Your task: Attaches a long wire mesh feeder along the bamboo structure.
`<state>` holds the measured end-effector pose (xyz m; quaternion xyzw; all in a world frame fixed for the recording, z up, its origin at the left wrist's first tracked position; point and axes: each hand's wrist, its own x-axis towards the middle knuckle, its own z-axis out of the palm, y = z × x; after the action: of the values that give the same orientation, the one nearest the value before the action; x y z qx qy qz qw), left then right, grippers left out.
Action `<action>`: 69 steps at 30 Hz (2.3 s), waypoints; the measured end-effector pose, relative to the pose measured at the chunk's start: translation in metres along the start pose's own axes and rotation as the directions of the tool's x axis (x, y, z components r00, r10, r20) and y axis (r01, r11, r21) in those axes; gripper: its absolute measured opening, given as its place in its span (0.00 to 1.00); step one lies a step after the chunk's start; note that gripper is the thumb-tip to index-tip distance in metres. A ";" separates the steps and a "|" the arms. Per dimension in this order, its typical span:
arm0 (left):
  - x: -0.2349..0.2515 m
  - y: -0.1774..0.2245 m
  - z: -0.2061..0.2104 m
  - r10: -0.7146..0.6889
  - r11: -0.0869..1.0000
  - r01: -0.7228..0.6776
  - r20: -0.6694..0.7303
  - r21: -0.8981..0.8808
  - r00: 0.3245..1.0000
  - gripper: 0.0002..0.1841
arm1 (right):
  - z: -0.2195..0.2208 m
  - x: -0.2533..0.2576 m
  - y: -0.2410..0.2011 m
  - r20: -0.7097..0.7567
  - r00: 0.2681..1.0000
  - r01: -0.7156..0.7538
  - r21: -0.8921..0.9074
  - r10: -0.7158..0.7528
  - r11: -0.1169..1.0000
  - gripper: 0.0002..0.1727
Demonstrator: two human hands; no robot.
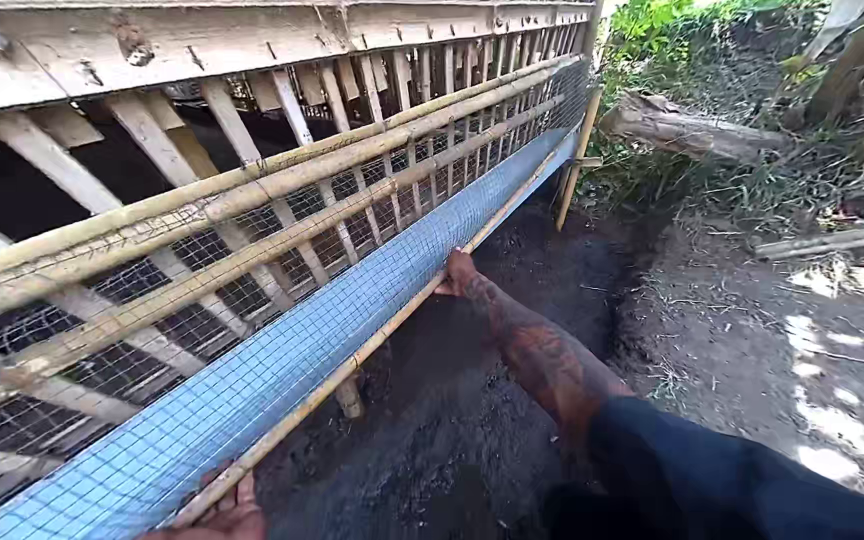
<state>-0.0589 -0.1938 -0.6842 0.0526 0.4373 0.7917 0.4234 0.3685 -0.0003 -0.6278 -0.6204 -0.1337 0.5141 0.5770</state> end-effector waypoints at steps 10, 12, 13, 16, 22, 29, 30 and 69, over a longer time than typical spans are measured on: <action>-0.006 0.026 0.015 -0.068 0.995 0.077 -0.127 0.068 0.990 0.38 | 0.027 0.010 0.010 -0.085 0.993 0.080 -0.069 -0.085 0.994 0.35; -0.009 0.019 0.007 -0.088 0.990 0.105 -0.159 0.098 0.983 0.36 | 0.018 0.009 0.017 -0.095 0.994 0.051 -0.074 -0.058 0.996 0.34; -0.005 0.016 0.005 -0.090 0.987 0.112 -0.175 0.117 0.980 0.36 | 0.016 0.012 0.020 -0.101 0.994 0.032 -0.091 -0.042 0.995 0.34; 0.012 0.017 0.007 -0.108 0.977 0.140 -0.191 0.163 0.976 0.35 | 0.025 0.021 0.022 -0.081 0.996 0.012 -0.127 -0.022 0.992 0.35; 0.014 0.025 0.010 -0.119 0.967 0.158 -0.195 0.198 0.973 0.36 | 0.031 -0.020 0.080 -0.059 0.982 0.176 -0.070 -0.180 0.982 0.47; 0.013 0.016 0.007 -0.083 0.949 0.145 -0.222 0.280 0.971 0.38 | 0.051 -0.085 0.202 0.608 0.732 0.424 -0.052 -0.308 0.904 0.20; 0.013 0.015 0.008 -0.076 0.946 0.144 -0.233 0.291 0.970 0.38 | 0.055 -0.091 0.206 0.599 0.740 0.398 -0.024 -0.306 0.917 0.17; -0.010 -0.181 0.060 0.326 0.176 -0.786 0.719 0.592 0.614 0.18 | 0.073 -0.029 0.216 0.630 0.702 -0.114 -0.362 0.333 0.925 0.15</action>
<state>0.0878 -0.1155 -0.7783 0.5995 0.6170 0.5034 0.0808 0.2052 -0.0446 -0.7839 -0.4789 -0.3337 0.7460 0.3205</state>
